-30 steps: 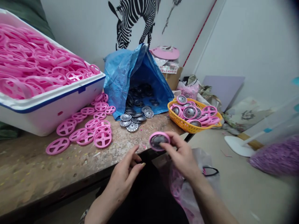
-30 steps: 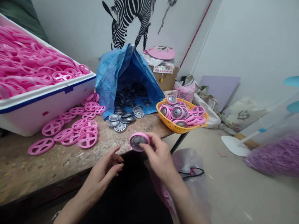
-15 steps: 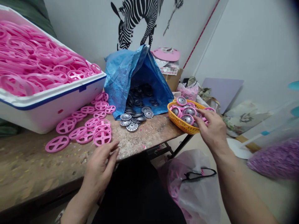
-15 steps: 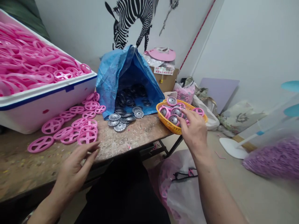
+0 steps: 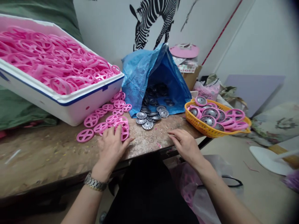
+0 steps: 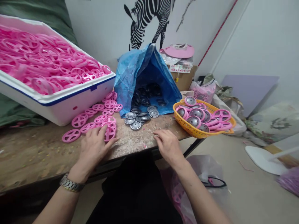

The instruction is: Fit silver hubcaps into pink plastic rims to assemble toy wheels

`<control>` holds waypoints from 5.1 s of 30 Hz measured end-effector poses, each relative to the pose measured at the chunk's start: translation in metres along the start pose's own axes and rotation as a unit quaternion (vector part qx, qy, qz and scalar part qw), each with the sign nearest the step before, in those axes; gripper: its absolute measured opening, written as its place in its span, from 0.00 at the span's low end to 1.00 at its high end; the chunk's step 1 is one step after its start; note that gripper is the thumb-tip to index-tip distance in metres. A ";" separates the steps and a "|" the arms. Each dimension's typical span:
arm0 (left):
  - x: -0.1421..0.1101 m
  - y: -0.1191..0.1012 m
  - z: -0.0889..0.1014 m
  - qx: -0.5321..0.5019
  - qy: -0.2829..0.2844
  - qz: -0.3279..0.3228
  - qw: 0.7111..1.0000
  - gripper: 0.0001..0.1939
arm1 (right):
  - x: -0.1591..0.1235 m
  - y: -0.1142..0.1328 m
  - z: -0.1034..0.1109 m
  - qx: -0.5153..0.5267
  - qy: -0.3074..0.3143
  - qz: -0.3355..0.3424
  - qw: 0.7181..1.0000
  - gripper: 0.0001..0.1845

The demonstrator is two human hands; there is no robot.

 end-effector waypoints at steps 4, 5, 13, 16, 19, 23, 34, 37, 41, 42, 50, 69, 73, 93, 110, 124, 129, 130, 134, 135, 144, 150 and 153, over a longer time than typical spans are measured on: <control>0.005 0.003 -0.007 0.006 0.008 0.021 1.000 0.32 | 0.011 0.006 -0.018 -0.001 0.006 0.013 1.000 0.12; 0.007 0.004 -0.009 0.006 0.009 0.024 1.000 0.30 | 0.016 0.008 -0.021 -0.003 0.008 0.017 1.000 0.11; 0.014 0.013 -0.012 -0.046 -0.028 0.032 0.998 0.19 | 0.047 0.027 -0.055 -0.087 0.055 0.007 0.995 0.14; 0.014 0.020 -0.015 -0.085 -0.048 0.019 0.995 0.15 | 0.056 0.030 -0.068 -0.144 0.079 -0.016 0.986 0.18; 0.012 0.026 -0.018 -0.119 -0.067 0.002 0.991 0.14 | 0.063 0.031 -0.077 -0.187 0.085 -0.041 0.978 0.20; 0.006 0.031 -0.019 -0.134 -0.074 -0.020 0.988 0.15 | 0.067 0.033 -0.082 -0.203 0.091 -0.052 0.974 0.20; -0.011 0.036 -0.020 -0.151 -0.080 -0.053 0.984 0.11 | 0.052 0.027 -0.080 -0.126 0.148 -0.020 0.981 0.19; -0.018 0.037 -0.013 -0.117 -0.082 -0.035 0.989 0.18 | 0.051 0.026 -0.077 -0.117 0.150 -0.026 0.981 0.19; -0.029 0.039 -0.002 -0.065 -0.071 -0.002 0.995 0.28 | 0.051 0.025 -0.073 -0.129 0.119 -0.063 0.983 0.24; -0.032 0.039 -0.001 -0.057 -0.064 0.002 0.996 0.29 | 0.050 0.025 -0.073 -0.138 0.111 -0.069 0.982 0.25; -0.041 0.038 -0.013 -0.077 -0.022 -0.012 0.997 0.31 | 0.052 0.021 -0.076 -0.160 0.104 -0.080 0.978 0.20; -0.054 0.001 0.008 -0.252 -0.110 -0.143 0.951 0.29 | 0.032 0.015 -0.058 0.343 0.093 -0.225 0.907 0.13; -0.057 -0.018 0.007 -0.259 -0.097 -0.177 0.944 0.30 | 0.011 0.040 -0.066 0.492 0.149 -0.267 0.815 0.20; -0.063 -0.046 -0.034 -0.686 0.207 0.074 0.694 0.19 | -0.018 0.065 -0.059 0.492 0.044 -0.228 0.839 0.18; -0.072 -0.062 -0.029 -0.641 0.200 0.017 0.741 0.15 | -0.035 0.062 -0.052 0.392 0.089 -0.206 0.892 0.08; -0.072 -0.066 -0.042 -0.716 0.206 0.107 0.658 0.19 | -0.030 0.064 -0.058 0.476 0.123 -0.221 0.842 0.11; -0.072 -0.065 -0.039 -0.732 0.235 0.082 0.634 0.20 | -0.034 0.067 -0.058 0.493 0.136 -0.215 0.832 0.13; -0.073 -0.065 -0.039 -0.730 0.238 0.076 0.635 0.20 | -0.035 0.066 -0.059 0.493 0.133 -0.216 0.832 0.12; -0.074 -0.061 -0.040 -0.711 0.214 0.074 0.666 0.21 | -0.039 0.065 -0.058 0.497 0.099 -0.220 0.834 0.10; -0.074 -0.060 -0.041 -0.704 0.208 0.072 0.675 0.22 | -0.039 0.065 -0.057 0.497 0.090 -0.221 0.834 0.09; -0.071 -0.072 -0.041 -0.667 0.205 0.031 0.716 0.27 | -0.038 0.052 -0.040 0.464 0.077 -0.215 0.856 0.10; -0.061 -0.054 -0.021 -0.555 0.101 -0.030 0.825 0.25 | -0.014 -0.008 0.061 0.241 -0.100 -0.183 0.948 0.16; -0.053 -0.036 -0.012 -0.503 0.044 -0.038 0.862 0.22 | -0.004 -0.049 0.119 0.098 -0.200 -0.193 0.955 0.22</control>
Point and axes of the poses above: each hand's wrist, its own x-axis towards the middle knuckle, its own z-axis out of the back of the hand, y = z × x, the point moved 8 cm from there along x, towards the middle knuckle, and after that the axes turned 4 degrees about -x, right-handed, at the moved point
